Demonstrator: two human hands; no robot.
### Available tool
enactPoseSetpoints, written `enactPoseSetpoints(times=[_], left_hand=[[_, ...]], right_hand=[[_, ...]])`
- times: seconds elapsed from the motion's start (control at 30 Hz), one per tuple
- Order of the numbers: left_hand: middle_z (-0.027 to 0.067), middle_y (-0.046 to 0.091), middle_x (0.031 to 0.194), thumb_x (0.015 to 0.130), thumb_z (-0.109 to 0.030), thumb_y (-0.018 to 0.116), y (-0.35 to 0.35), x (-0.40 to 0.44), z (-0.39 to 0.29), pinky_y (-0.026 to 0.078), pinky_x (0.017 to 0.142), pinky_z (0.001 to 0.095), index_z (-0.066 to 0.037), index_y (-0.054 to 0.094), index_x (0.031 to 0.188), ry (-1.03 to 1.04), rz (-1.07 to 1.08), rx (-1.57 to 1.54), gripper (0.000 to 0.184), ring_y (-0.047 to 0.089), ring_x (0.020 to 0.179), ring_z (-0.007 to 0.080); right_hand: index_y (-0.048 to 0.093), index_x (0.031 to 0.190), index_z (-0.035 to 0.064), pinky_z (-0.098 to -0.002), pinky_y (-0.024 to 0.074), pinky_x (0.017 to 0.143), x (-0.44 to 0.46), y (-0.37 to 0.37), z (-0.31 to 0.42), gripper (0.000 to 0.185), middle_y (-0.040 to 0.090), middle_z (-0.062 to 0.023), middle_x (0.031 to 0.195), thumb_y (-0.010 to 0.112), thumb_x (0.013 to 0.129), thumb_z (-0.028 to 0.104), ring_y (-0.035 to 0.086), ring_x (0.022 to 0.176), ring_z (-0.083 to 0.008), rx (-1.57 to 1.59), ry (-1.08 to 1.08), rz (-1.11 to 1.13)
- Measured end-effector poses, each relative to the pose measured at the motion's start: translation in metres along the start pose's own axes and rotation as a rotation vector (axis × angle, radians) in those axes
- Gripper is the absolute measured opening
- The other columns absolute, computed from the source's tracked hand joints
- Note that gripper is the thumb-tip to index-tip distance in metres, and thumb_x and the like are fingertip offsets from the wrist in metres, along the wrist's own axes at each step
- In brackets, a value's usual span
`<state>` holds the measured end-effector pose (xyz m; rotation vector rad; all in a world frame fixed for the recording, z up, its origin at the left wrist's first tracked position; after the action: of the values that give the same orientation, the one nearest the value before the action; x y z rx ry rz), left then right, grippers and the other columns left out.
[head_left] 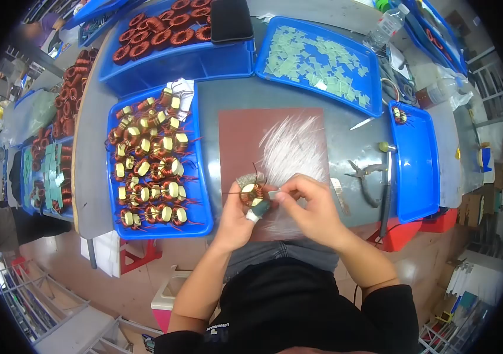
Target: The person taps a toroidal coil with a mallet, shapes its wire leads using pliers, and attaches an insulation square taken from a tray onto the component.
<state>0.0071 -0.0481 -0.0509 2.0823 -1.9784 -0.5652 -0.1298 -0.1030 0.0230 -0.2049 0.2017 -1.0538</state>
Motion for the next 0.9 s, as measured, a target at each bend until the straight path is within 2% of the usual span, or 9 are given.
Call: enactPoseSetpoints(times=[0.07,0.13,0.17,0.23,0.37,0.53,0.63,0.7,0.9], left_hand=[[0.0127,0.060,0.123,0.096,0.000,0.062,0.001,0.000,-0.002,0.054,0.092,0.0321,-0.003,0.040,0.134,0.004,0.000,0.054,0.044,0.063,0.106,0.0175],[0.0116,0.060,0.122,0.096,-0.001,0.062,0.002,-0.001,-0.001,0.054,0.091,0.0313,-0.003,0.040,0.134,-0.007,-0.009,0.108,0.044,0.063,0.107,0.0170],[0.0110,0.059,0.123,0.096,-0.001,0.062,0.003,-0.001,-0.001,0.053,0.093,0.0316,-0.003,0.039,0.134,-0.017,-0.023,0.111,0.044,0.061,0.109,0.0172],[0.0104,0.057,0.123,0.096,-0.001,0.063,0.002,-0.005,0.000,0.051,0.095,0.0319,-0.002,0.039,0.133,-0.034,-0.037,0.116,0.045,0.060,0.111,0.0175],[0.0109,0.054,0.127,0.094,0.003,0.058,0.005,-0.004,-0.006,0.046,0.103,0.0340,-0.001,0.038,0.134,0.069,0.016,0.205,0.044,0.057,0.117,0.0189],[0.0124,0.053,0.129,0.094,0.006,0.053,0.009,-0.006,-0.001,0.043,0.105,0.0351,-0.001,0.037,0.136,0.092,0.053,0.206,0.045,0.055,0.121,0.0205],[0.0132,0.054,0.129,0.094,0.006,0.053,0.010,-0.012,0.000,0.043,0.105,0.0353,0.000,0.038,0.137,0.121,0.066,0.194,0.046,0.055,0.122,0.0209],[0.0135,0.054,0.128,0.094,0.005,0.054,0.011,-0.013,-0.002,0.043,0.105,0.0352,0.000,0.038,0.138,0.191,0.071,0.304,0.046,0.055,0.120,0.0210],[0.0134,0.055,0.126,0.094,0.002,0.055,0.011,-0.015,0.002,0.045,0.101,0.0340,0.001,0.038,0.137,0.199,0.100,0.443,0.046,0.056,0.114,0.0202]], right_hand=[[0.064,0.094,-0.0028,-0.0265,0.0510,0.070,0.001,0.004,0.000,0.007,0.066,-0.0084,0.086,0.067,0.093,0.003,0.063,0.077,-0.0116,-0.119,-0.011,0.008],[0.065,0.094,-0.0006,-0.0314,0.0493,0.061,0.000,0.010,-0.008,0.010,0.066,-0.0119,0.082,0.069,0.091,0.008,0.065,0.068,-0.0209,-0.057,-0.035,-0.053],[0.065,0.094,-0.0006,-0.0314,0.0493,0.061,0.000,0.012,-0.010,0.010,0.066,-0.0119,0.082,0.069,0.091,0.008,0.065,0.068,-0.0209,-0.050,-0.028,-0.054],[0.065,0.094,-0.0019,-0.0281,0.0516,0.062,0.000,0.016,-0.007,0.010,0.067,-0.0100,0.082,0.070,0.092,0.007,0.065,0.068,-0.0139,-0.131,-0.080,-0.070],[0.064,0.093,-0.0017,-0.0292,0.0516,0.062,0.000,0.023,-0.007,0.010,0.067,-0.0116,0.083,0.070,0.091,0.007,0.065,0.066,-0.0164,-0.128,-0.114,-0.099],[0.063,0.089,0.0004,-0.0390,0.0514,0.061,-0.004,0.025,0.013,0.008,0.064,-0.0140,0.081,0.070,0.086,0.002,0.064,0.070,-0.0319,-0.409,-0.406,-0.151],[0.063,0.089,0.0011,-0.0413,0.0513,0.061,-0.009,0.027,0.017,0.009,0.063,-0.0135,0.081,0.070,0.084,0.001,0.064,0.071,-0.0344,-0.444,-0.414,-0.153],[0.063,0.089,0.0011,-0.0411,0.0514,0.061,-0.012,0.027,0.017,0.008,0.063,-0.0133,0.081,0.070,0.084,0.001,0.064,0.071,-0.0339,-0.477,-0.402,-0.136],[0.064,0.090,0.0011,-0.0405,0.0517,0.061,-0.019,0.026,0.014,0.009,0.064,-0.0138,0.082,0.070,0.084,0.001,0.064,0.070,-0.0334,-0.511,-0.392,-0.122]])
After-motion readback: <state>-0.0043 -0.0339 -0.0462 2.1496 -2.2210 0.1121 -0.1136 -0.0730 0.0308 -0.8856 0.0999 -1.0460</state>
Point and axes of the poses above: each hand's wrist, its own x-axis towards the middle knuckle, its own y-axis out of the palm, z = x × y, the point moved 7 cm from there along x, towards the middle knuckle
